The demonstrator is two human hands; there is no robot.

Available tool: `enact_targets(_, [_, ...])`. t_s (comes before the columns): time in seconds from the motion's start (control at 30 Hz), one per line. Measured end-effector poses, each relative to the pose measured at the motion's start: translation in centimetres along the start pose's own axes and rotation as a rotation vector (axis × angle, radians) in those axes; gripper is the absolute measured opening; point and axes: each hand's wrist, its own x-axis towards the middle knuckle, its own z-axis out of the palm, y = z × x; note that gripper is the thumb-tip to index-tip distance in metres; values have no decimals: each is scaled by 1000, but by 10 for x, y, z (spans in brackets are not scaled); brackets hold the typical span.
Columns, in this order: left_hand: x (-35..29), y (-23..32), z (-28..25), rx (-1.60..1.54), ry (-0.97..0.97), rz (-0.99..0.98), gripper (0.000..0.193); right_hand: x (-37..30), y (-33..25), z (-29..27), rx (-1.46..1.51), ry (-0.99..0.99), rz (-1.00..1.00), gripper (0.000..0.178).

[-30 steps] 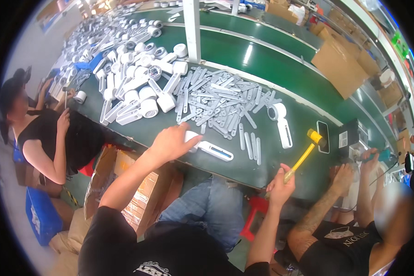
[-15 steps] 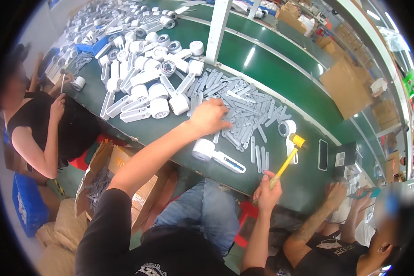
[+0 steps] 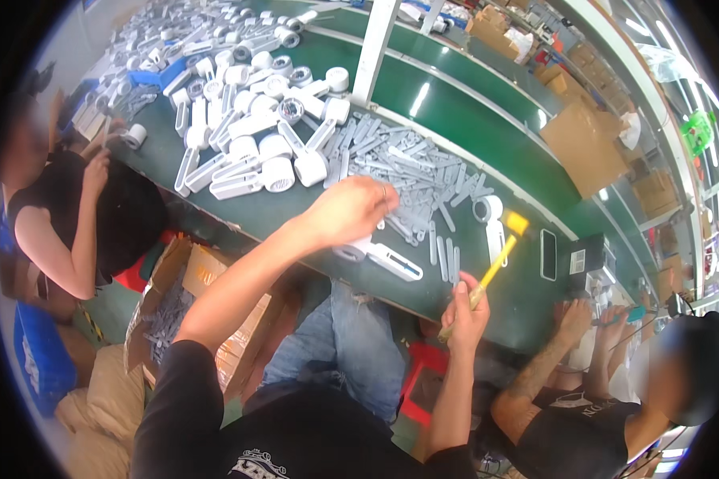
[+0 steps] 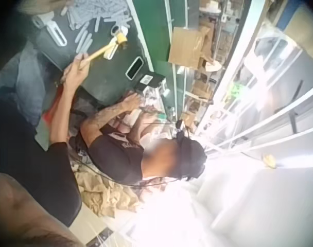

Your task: Use a small yellow-handled hammer to fit metal components into plastic housings at a factory assembly line.

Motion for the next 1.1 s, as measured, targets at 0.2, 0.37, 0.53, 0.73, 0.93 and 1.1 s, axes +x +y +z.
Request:
enact_targets(0.2, [-59,40,31,-196,-158,-79,18,-40,-25,54,-89,-224,29,30])
enact_targets(0.37, [-74,24,41,37,150,157,40,-38,-13,40,-147,-131,20,23])
enact_targets(0.53, [-68,-15,57,171,211,155,64,-3,-10,53,-96,-129,48,29])
enact_targets(0.73, [-67,-20,69,60,220,116,59,16,-12,63,-315,-242,84,23])
enact_targets(0.93, [-62,-32,67,128,185,331,34,23,-20,59,-449,-353,136,21])
enact_targets(1.1, [-60,-31,66,156,181,330,20,14,-34,70,-467,-296,204,28])
